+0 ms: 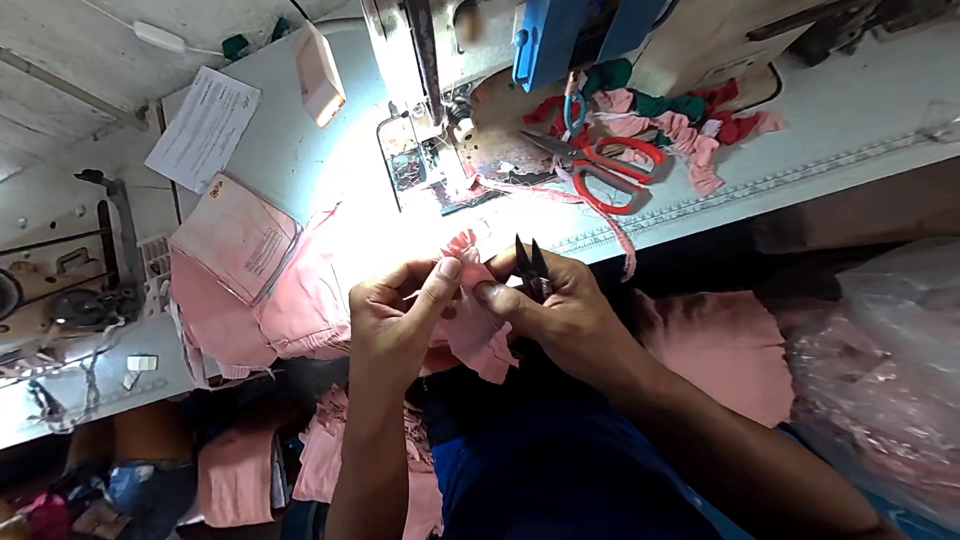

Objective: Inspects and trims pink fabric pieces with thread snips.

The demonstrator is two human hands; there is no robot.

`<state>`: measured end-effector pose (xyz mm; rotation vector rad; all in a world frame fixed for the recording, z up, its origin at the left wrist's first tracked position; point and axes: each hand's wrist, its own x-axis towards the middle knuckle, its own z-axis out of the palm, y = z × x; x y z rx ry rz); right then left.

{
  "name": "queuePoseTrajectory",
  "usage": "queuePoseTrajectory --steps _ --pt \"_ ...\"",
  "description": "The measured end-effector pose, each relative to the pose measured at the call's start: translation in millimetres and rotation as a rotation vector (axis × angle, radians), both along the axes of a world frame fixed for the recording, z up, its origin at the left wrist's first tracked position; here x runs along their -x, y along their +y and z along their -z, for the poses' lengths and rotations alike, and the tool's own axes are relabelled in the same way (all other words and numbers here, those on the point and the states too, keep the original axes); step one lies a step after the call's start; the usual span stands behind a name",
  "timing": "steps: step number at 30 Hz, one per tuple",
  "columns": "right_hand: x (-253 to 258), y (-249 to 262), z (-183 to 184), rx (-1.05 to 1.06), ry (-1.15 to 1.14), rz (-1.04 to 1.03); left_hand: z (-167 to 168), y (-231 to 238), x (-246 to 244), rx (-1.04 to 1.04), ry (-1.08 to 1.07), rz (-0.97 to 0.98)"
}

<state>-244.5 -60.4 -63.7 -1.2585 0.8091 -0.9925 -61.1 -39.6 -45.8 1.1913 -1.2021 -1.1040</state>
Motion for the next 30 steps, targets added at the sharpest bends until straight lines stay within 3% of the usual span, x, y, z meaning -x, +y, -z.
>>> queuePoseTrajectory --steps 6,10,17,25,30 --pt "0.8 0.9 -0.2 -0.034 -0.027 0.011 5.8 0.5 1.5 -0.072 0.235 0.022" --pt "-2.8 -6.3 -1.3 -0.006 0.064 0.010 9.2 0.6 0.7 -0.019 0.146 0.017" --pt "-9.8 -11.6 1.3 0.157 0.091 -0.007 7.7 0.3 2.2 -0.054 0.194 -0.024" --pt "-11.6 -5.4 3.7 0.033 -0.033 0.025 15.6 3.8 6.2 0.067 0.039 -0.041" --pt "-11.9 -2.2 4.5 0.118 0.047 0.056 10.7 3.0 8.4 0.034 -0.021 -0.045"
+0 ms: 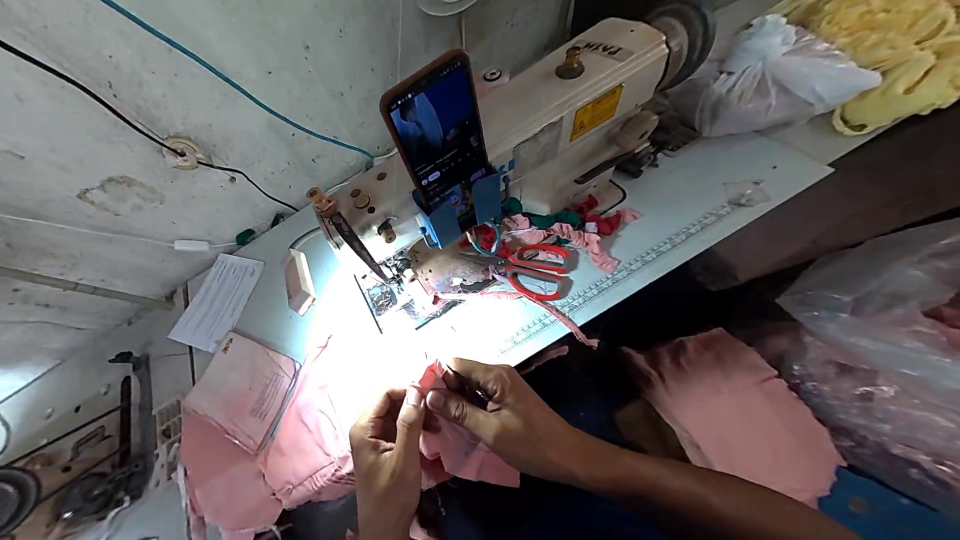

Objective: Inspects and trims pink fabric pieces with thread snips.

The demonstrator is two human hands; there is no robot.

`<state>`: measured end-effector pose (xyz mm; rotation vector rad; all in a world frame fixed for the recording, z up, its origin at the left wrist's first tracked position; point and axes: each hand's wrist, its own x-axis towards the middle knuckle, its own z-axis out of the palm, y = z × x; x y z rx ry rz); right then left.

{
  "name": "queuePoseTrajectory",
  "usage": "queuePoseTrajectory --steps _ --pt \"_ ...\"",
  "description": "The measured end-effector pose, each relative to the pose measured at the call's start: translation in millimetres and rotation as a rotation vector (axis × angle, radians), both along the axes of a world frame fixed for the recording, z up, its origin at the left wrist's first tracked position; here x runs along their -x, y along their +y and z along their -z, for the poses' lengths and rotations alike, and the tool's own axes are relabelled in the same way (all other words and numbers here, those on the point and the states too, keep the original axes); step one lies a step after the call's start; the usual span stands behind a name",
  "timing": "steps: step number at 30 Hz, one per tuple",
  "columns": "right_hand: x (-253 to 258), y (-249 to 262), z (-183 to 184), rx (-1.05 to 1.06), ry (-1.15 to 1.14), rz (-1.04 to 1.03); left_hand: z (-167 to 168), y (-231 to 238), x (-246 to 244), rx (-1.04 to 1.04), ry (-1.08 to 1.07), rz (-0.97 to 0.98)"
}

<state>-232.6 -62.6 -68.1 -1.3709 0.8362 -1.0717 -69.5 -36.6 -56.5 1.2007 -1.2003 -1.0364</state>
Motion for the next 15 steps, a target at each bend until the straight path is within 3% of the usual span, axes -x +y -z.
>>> queuePoseTrajectory --steps 5,11,15 --pt "1.0 -0.8 1.5 0.076 0.068 0.007 0.4 -2.3 -1.5 -0.036 -0.093 0.133" --pt "4.5 -3.9 -3.1 -0.115 -0.140 -0.080 12.9 -2.6 1.4 0.066 0.063 0.175" --pt "1.9 -5.2 0.7 -0.232 -0.278 -0.093 13.2 -3.3 6.9 0.126 -0.011 0.113"
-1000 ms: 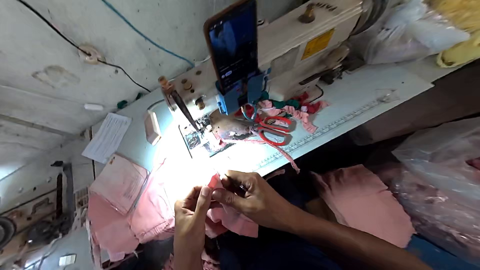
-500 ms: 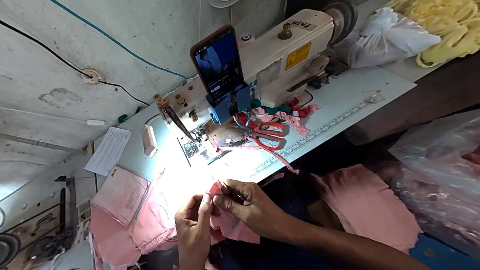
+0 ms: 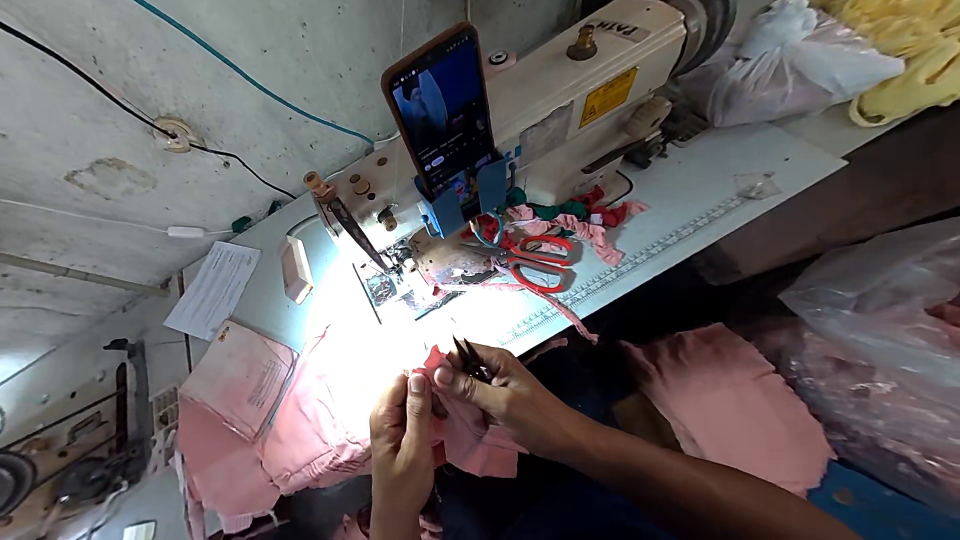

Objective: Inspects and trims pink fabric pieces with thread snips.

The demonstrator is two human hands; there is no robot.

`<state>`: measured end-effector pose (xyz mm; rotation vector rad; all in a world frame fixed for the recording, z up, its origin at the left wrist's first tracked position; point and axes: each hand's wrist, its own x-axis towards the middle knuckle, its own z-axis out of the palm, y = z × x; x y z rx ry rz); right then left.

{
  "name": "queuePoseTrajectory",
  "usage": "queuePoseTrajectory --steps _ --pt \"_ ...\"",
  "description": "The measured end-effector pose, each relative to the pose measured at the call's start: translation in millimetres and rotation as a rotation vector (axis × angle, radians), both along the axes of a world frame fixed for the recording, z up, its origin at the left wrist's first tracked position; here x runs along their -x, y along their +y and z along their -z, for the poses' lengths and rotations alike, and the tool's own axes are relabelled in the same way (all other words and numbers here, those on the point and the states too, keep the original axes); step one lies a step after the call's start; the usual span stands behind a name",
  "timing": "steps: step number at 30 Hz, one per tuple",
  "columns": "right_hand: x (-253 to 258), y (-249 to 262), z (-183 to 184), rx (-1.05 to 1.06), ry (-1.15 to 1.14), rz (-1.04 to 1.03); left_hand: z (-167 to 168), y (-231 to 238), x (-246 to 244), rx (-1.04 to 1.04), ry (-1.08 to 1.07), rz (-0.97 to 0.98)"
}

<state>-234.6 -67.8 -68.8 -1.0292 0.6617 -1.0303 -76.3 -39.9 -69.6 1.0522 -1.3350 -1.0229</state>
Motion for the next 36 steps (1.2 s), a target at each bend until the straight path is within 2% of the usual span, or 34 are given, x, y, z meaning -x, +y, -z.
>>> queuePoseTrajectory --steps 3,5,8,13,16,18,21,23,27,31,36 --pt "-0.6 0.1 1.0 -0.003 0.026 0.038 -2.0 -0.7 -0.8 0.018 -0.174 -0.073" --pt "1.7 -1.3 -1.7 0.016 0.087 0.065 -3.6 -4.8 -2.2 0.019 -0.211 -0.046" --pt "5.5 2.8 -2.6 -0.005 0.165 0.087 -6.3 -1.8 3.3 -0.017 -0.188 -0.030" --pt "6.1 3.9 0.1 -0.030 0.055 0.086 -2.1 -3.9 11.2 -0.021 -0.091 -0.011" --pt "6.5 5.6 3.0 -0.042 0.051 0.091 0.9 -3.7 9.7 0.010 -0.148 -0.020" --pt "8.1 5.5 3.6 -0.018 0.089 0.086 1.3 -3.8 6.6 0.028 -0.185 -0.003" --pt "14.2 5.8 -2.6 0.034 0.267 0.108 -0.8 -5.0 3.0 0.052 -0.233 0.003" --pt "24.4 7.4 -10.1 0.089 0.374 0.101 -4.0 -6.4 0.3 0.074 -0.286 -0.006" --pt "43.5 12.7 -37.0 0.172 0.339 -0.091 -7.0 -9.6 -0.7 0.129 -0.328 0.015" --pt "39.9 8.7 -39.7 -0.068 0.305 -0.250 -7.8 -10.3 0.6 0.166 -0.364 0.030" --pt "38.2 7.0 -39.0 -0.138 0.305 -0.264 -5.1 -8.8 1.9 0.203 -0.415 0.005"
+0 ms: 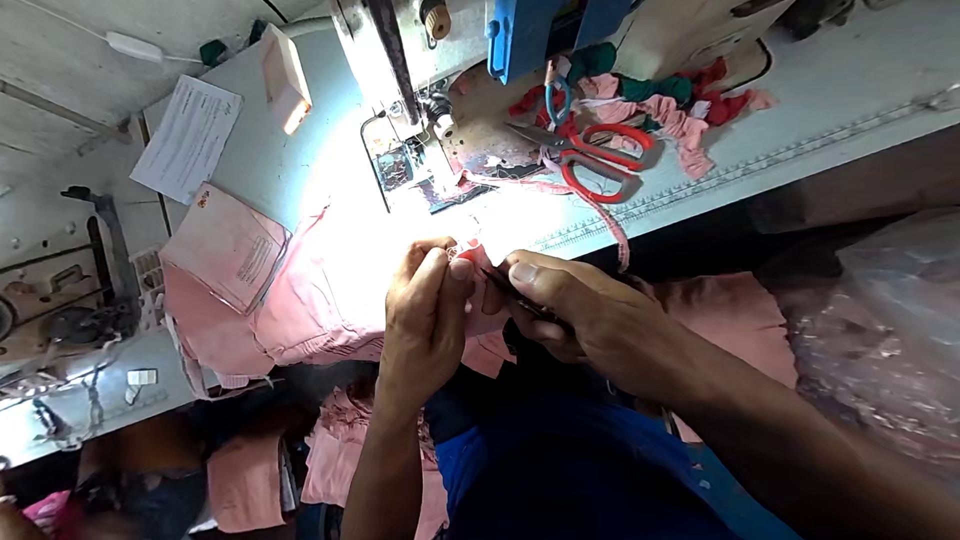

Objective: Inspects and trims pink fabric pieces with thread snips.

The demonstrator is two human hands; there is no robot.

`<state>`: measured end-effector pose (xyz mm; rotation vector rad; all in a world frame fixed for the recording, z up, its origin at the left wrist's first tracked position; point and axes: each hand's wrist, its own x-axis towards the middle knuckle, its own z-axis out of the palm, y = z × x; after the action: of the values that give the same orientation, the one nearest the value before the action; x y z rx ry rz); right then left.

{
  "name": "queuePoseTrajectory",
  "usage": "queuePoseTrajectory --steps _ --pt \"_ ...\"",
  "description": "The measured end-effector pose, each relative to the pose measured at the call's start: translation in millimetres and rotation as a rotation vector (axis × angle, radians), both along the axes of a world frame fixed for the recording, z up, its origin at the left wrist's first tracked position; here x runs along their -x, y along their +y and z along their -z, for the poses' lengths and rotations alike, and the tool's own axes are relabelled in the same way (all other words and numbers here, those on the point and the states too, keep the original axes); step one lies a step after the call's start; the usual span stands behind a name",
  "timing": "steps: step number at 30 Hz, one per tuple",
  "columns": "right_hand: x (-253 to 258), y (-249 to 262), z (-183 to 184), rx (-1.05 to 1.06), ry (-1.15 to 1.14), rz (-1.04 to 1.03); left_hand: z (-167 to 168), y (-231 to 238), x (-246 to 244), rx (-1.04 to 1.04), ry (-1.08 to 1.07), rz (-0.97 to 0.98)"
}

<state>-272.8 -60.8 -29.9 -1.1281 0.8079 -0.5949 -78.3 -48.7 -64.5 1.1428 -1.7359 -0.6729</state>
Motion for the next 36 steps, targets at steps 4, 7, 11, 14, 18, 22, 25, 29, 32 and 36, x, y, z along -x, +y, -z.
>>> queuePoseTrajectory --steps 4,7,11,14,18,22,25,29,32,36 --pt "-0.2 -0.3 -2.0 -0.038 0.017 -0.005 0.8 0.0 1.2 0.029 -0.050 -0.016" --pt "0.0 -0.3 -1.7 -0.041 0.047 -0.020 2.4 0.7 1.1 0.035 -0.075 -0.023" --pt "-0.3 0.7 -1.6 -0.040 0.066 -0.013 3.4 1.5 1.7 0.041 -0.089 -0.042" --pt "-2.4 2.1 -0.2 -0.062 0.050 0.021 3.5 1.3 2.4 0.059 -0.111 -0.053" --pt "-5.5 5.7 3.6 -0.108 0.076 0.066 5.0 1.8 3.9 0.078 -0.175 -0.084" --pt "-4.4 4.1 9.5 -0.146 0.069 0.053 5.5 5.3 5.4 0.111 -0.329 -0.149" --pt "-6.0 2.3 8.9 -0.184 0.049 0.063 7.2 5.6 4.5 0.146 -0.383 -0.169" --pt "-10.0 -0.6 9.7 -0.206 0.001 0.083 8.0 0.8 2.3 0.150 -0.344 -0.159" --pt "-12.8 0.0 9.4 -0.237 -0.007 0.089 10.6 1.6 1.4 0.140 -0.321 -0.159" --pt "-16.2 -5.6 16.0 -0.197 -0.030 0.101 15.5 -1.1 3.5 0.138 -0.293 -0.180"
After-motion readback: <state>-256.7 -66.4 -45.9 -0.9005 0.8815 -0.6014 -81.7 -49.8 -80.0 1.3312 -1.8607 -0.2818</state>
